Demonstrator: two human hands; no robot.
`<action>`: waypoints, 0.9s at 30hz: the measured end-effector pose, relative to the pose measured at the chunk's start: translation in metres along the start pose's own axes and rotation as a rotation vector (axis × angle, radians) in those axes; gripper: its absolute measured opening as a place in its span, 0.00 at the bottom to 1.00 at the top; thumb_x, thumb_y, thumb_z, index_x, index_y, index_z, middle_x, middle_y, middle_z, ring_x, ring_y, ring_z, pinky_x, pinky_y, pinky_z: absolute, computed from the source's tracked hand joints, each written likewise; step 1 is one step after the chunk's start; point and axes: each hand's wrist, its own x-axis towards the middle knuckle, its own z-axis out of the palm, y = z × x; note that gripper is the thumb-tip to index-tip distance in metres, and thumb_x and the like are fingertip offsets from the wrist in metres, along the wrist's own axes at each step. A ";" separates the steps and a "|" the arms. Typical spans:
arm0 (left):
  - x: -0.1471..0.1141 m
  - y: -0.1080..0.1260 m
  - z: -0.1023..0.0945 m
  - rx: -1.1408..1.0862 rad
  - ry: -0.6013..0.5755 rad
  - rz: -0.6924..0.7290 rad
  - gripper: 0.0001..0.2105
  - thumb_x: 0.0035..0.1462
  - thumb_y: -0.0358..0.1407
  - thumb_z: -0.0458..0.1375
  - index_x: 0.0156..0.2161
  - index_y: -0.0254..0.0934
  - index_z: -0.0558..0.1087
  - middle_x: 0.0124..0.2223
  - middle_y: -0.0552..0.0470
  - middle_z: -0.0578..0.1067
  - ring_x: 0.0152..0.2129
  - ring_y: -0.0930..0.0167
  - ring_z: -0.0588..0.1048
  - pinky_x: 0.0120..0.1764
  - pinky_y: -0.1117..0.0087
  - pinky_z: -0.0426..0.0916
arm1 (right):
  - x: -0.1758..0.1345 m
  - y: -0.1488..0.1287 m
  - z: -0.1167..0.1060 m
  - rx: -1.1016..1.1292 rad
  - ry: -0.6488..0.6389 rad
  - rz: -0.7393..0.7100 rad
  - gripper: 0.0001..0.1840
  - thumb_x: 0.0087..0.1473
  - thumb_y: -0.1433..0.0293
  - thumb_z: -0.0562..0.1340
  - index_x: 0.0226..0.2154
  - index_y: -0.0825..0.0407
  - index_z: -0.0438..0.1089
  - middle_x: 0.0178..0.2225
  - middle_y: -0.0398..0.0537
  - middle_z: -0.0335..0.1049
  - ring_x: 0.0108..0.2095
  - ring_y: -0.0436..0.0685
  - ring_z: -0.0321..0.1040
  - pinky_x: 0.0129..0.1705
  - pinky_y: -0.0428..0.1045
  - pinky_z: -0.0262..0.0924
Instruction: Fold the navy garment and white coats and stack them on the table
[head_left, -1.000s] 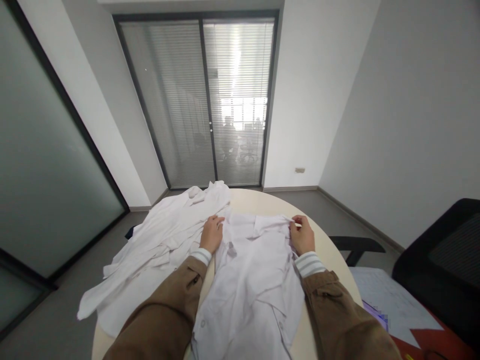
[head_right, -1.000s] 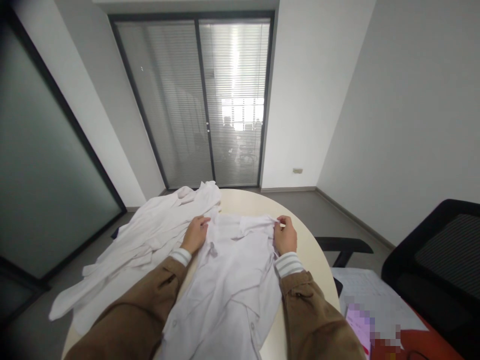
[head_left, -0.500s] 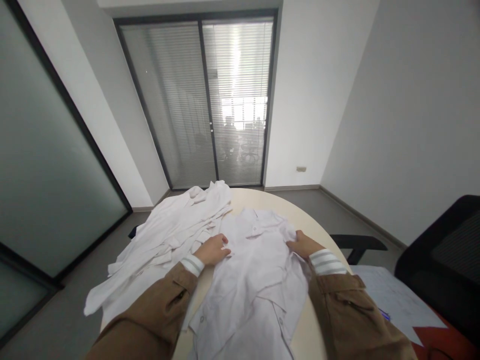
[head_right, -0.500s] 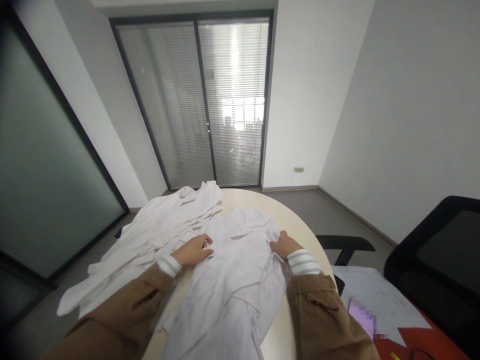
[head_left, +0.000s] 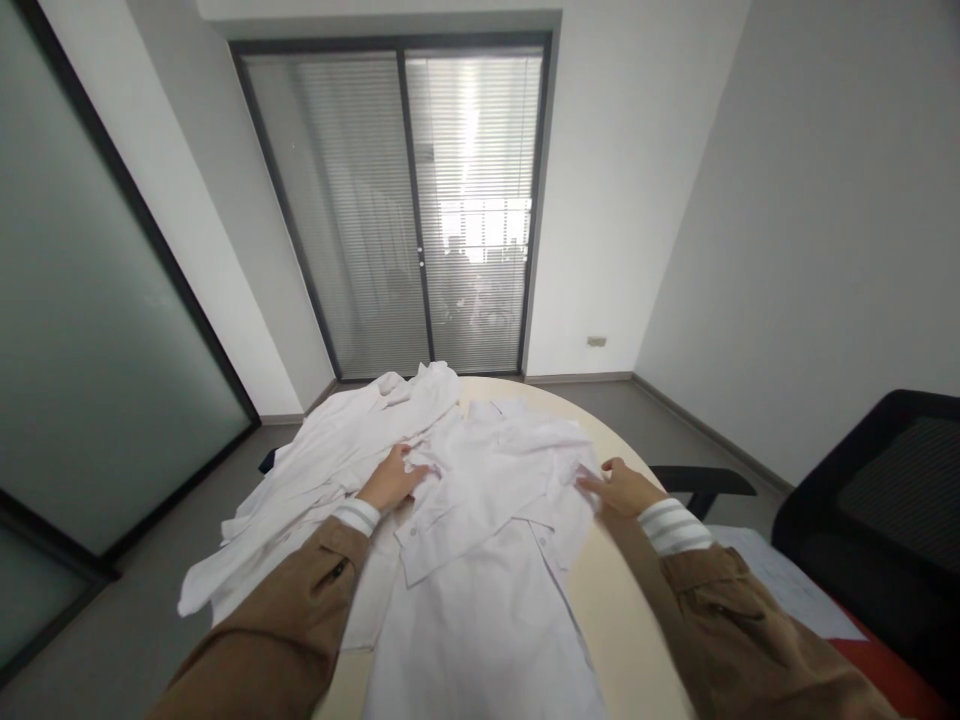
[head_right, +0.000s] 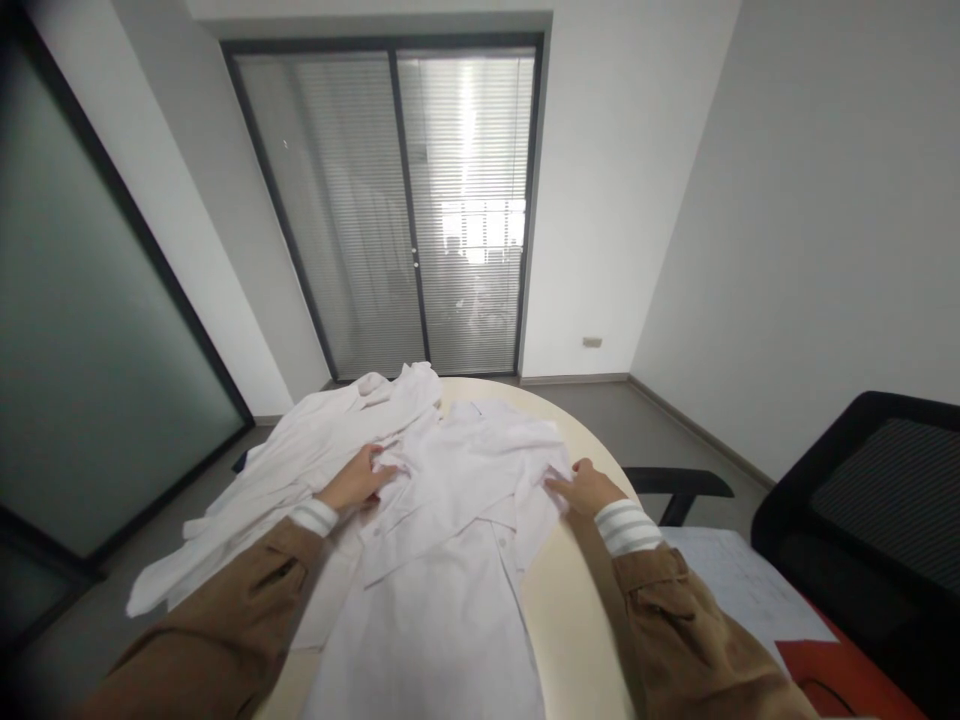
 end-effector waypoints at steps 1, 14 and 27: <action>-0.002 0.001 0.001 0.018 -0.032 0.036 0.24 0.49 0.36 0.64 0.52 0.34 0.69 0.37 0.47 0.80 0.35 0.62 0.79 0.42 0.62 0.72 | -0.002 0.000 0.002 -0.027 -0.042 -0.029 0.24 0.45 0.51 0.68 0.35 0.54 0.72 0.28 0.53 0.75 0.33 0.63 0.74 0.36 0.52 0.62; -0.003 -0.007 -0.003 0.127 0.114 0.153 0.28 0.58 0.35 0.58 0.63 0.35 0.59 0.57 0.39 0.71 0.55 0.61 0.71 0.56 0.60 0.64 | -0.018 -0.002 0.002 0.812 -0.186 0.138 0.32 0.47 0.66 0.67 0.53 0.52 0.59 0.40 0.54 0.77 0.33 0.58 0.76 0.33 0.51 0.71; -0.035 0.032 0.016 0.557 0.054 0.357 0.22 0.58 0.25 0.55 0.57 0.38 0.67 0.66 0.36 0.57 0.53 0.55 0.70 0.53 0.54 0.67 | -0.032 0.023 -0.039 0.692 -0.177 0.204 0.47 0.45 0.57 0.70 0.63 0.52 0.55 0.33 0.49 0.74 0.27 0.54 0.70 0.27 0.48 0.66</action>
